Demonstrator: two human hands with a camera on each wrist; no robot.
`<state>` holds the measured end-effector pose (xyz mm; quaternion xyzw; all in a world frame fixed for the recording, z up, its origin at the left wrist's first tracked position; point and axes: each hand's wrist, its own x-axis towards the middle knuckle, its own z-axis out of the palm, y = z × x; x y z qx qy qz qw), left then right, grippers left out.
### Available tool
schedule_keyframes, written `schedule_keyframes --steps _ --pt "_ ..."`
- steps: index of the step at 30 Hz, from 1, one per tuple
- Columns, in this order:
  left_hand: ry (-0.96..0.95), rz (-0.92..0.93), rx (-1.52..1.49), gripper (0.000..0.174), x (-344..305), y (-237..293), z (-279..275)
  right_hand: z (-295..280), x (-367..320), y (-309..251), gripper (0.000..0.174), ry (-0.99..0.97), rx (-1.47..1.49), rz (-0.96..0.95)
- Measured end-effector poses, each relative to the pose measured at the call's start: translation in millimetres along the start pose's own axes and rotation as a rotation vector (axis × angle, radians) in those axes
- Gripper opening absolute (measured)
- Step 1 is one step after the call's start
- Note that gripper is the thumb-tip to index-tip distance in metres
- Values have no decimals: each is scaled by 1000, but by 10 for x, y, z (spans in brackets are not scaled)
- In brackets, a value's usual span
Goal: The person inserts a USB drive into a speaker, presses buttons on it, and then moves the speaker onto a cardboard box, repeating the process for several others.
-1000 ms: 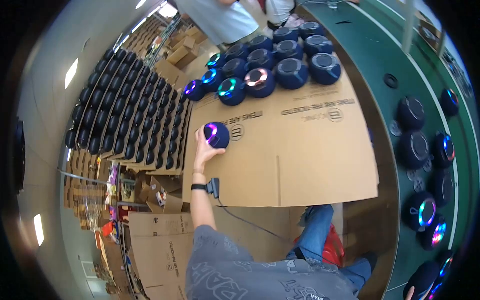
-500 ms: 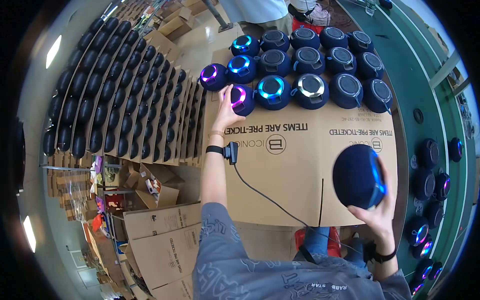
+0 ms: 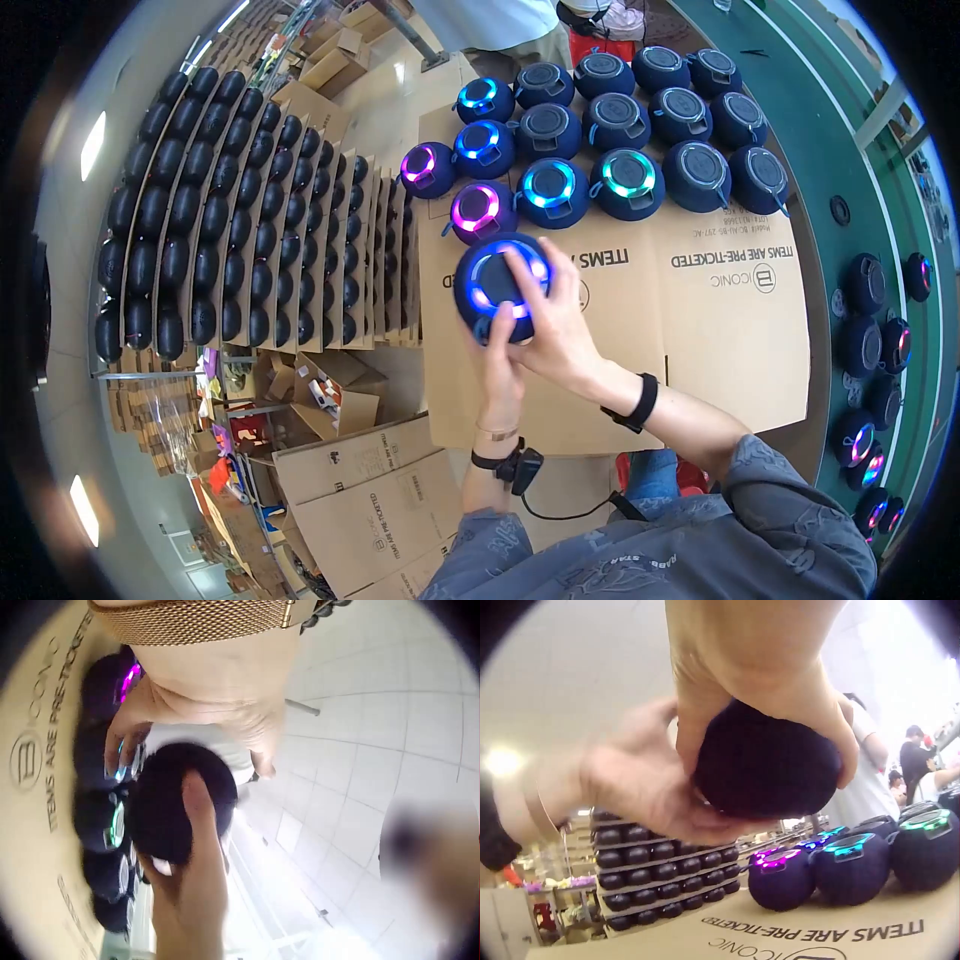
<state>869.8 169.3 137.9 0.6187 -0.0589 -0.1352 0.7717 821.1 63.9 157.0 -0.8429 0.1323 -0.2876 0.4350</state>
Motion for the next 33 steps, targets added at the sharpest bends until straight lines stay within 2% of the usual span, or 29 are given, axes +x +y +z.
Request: schedule_keyframes --steps 1,2,3,4,5,6,7,8,10,11,12,13,14,15,17,18,20,21,24,26,28,33 --pt "64 -56 -75 68 83 23 -113 -17 35 29 117 -78 60 -70" --pt "121 -109 -151 63 224 45 -256 -130 50 25 116 -203 156 -8" --pt "97 -68 -184 57 427 72 -398 -233 6 91 112 -228 173 5" --pt "118 -98 -220 61 785 -120 -718 -352 -75 187 109 -257 192 19" --pt "141 -41 -230 81 1045 190 -729 -487 -192 364 104 -251 83 35" --pt "161 -63 -325 81 1396 329 -767 -625 -303 615 99 -239 -27 37" --pt "127 42 -245 83 1821 455 -797 -761 -455 903 95 -210 -150 78" --pt "79 11 -200 87 2123 733 -670 -884 -638 1179 91 -182 -268 123" --pt "244 157 94 95 2898 869 -408 -1126 -906 1567 86 -126 -386 222" --pt "232 289 86 77 3375 800 -316 -1222 -1051 1726 84 -142 -445 253" --pt "250 299 102 72 3846 717 -250 -1293 -1122 1859 82 -151 -506 278" --pt "387 301 178 69 4257 609 -145 -1358 -1163 1947 81 -193 -525 293" --pt "209 354 108 69 4359 642 21 -1399 -1214 1978 80 -237 -544 314" --pt "240 240 237 88 4671 531 19 -1388 -1254 2006 80 -226 -539 309" --pt "262 138 359 109 5515 -2 -157 -1376 -1301 2087 79 -282 -652 267" --pt "322 117 359 115 5981 -367 -284 -1369 -1306 2108 79 -267 -650 268" --pt "504 29 514 122 5613 -142 121 -1356 -1312 2109 78 -297 -644 327" --pt "486 27 515 122 5815 -317 123 -1365 -1312 2110 79 -310 -656 334" --pt "428 -63 344 68 6510 -801 -284 -1362 -1319 2122 80 -321 -669 341" --pt "259 -111 193 55 6117 -613 -103 -1353 -1327 2138 80 -321 -640 344" --pt "62 -249 132 61 6361 -815 -386 -1402 -1283 2098 80 -323 -610 341" --pt "-92 -177 288 64 6100 -636 -722 -1462 -1283 2102 76 -299 -597 322"
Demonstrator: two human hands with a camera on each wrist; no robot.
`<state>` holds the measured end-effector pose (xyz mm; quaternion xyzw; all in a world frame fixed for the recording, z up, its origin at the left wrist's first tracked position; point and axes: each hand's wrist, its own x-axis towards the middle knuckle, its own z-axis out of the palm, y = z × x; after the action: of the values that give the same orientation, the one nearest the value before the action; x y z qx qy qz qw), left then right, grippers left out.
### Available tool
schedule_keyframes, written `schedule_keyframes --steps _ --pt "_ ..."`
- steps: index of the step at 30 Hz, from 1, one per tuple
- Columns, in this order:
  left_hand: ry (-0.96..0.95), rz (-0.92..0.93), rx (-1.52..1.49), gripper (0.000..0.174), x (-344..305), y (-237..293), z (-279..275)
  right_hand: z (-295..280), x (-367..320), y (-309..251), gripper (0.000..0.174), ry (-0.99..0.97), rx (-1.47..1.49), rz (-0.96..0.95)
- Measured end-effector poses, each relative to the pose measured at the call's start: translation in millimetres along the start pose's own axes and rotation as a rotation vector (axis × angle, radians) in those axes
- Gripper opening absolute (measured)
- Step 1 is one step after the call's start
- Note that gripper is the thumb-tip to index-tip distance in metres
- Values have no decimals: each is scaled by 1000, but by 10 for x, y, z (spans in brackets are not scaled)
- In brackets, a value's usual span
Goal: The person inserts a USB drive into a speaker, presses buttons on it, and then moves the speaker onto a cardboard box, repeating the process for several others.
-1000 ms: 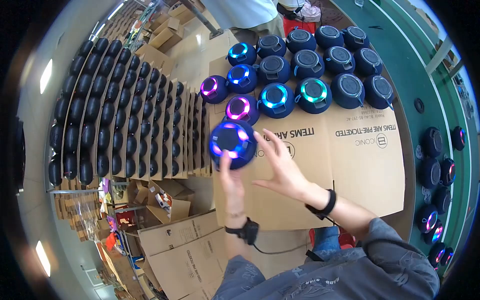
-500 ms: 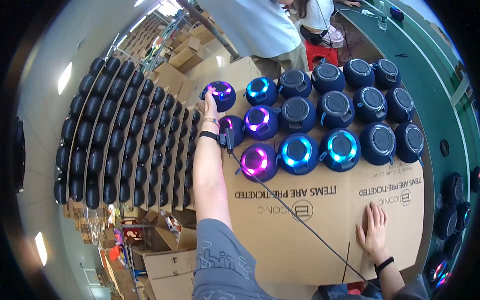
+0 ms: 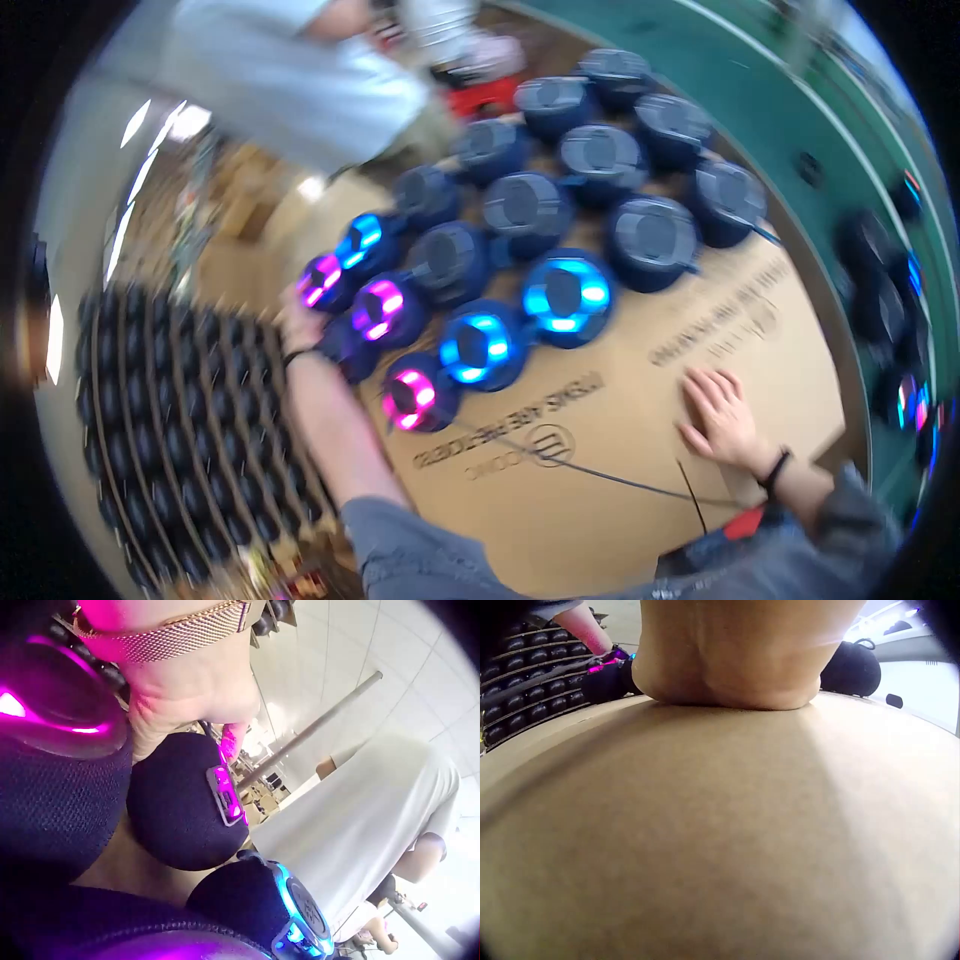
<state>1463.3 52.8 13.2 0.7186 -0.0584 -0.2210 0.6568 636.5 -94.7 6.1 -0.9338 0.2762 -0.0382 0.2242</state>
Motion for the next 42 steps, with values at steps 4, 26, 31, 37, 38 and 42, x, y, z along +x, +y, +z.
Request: schedule_keyframes --steps 4,26,31,37,38,42 --pt "-121 11 132 66 189 137 140 -35 -40 48 68 8 15 -57" --pt "35 157 301 78 70 -47 157 148 10 22 77 63 -38 -27" --pt "60 217 721 88 -134 209 498 123 21 -23 80 5 -77 -4" --pt "-59 -23 592 58 -485 519 469 126 25 -18 79 2 -97 29" --pt "-70 23 587 58 -421 492 440 149 22 9 79 20 -91 5" --pt "-118 129 458 63 -145 393 402 97 13 -16 78 30 -66 -16"
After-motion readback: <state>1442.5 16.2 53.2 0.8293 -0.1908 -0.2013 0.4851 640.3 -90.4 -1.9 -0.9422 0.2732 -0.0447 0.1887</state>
